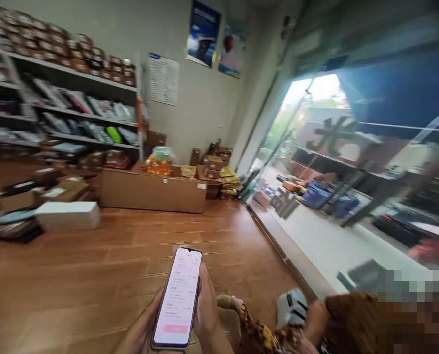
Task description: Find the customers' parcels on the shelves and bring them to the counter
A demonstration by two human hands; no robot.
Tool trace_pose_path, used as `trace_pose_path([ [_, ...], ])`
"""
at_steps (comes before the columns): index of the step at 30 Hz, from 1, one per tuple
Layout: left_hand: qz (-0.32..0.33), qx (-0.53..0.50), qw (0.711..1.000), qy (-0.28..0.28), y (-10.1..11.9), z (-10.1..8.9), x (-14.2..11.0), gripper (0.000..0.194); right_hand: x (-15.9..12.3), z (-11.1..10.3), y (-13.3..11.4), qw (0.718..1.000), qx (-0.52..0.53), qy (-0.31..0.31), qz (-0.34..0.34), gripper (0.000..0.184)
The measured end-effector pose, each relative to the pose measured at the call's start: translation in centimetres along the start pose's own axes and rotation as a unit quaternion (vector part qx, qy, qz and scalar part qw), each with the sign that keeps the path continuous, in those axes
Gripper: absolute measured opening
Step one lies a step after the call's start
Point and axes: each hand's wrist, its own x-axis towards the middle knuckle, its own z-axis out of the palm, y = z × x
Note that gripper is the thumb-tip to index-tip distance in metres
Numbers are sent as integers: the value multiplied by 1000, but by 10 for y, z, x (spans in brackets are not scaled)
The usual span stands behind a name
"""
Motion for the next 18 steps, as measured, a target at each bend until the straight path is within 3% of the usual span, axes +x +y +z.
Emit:
trace_pose_path([
  [3,75,-60,994,53,38,-21,-10,83,34,52,13,994,-39,-93,42,41],
  [6,108,-111,985,74,74,-50,-6,87,72,93,33,977,-73,-179,85,43],
  [12,179,-139,968,108,151,-118,23,89,165,174,84,951,-86,-275,112,46],
  [18,238,-207,936,155,246,-153,42,66,248,267,127,918,-102,-356,139,52],
])
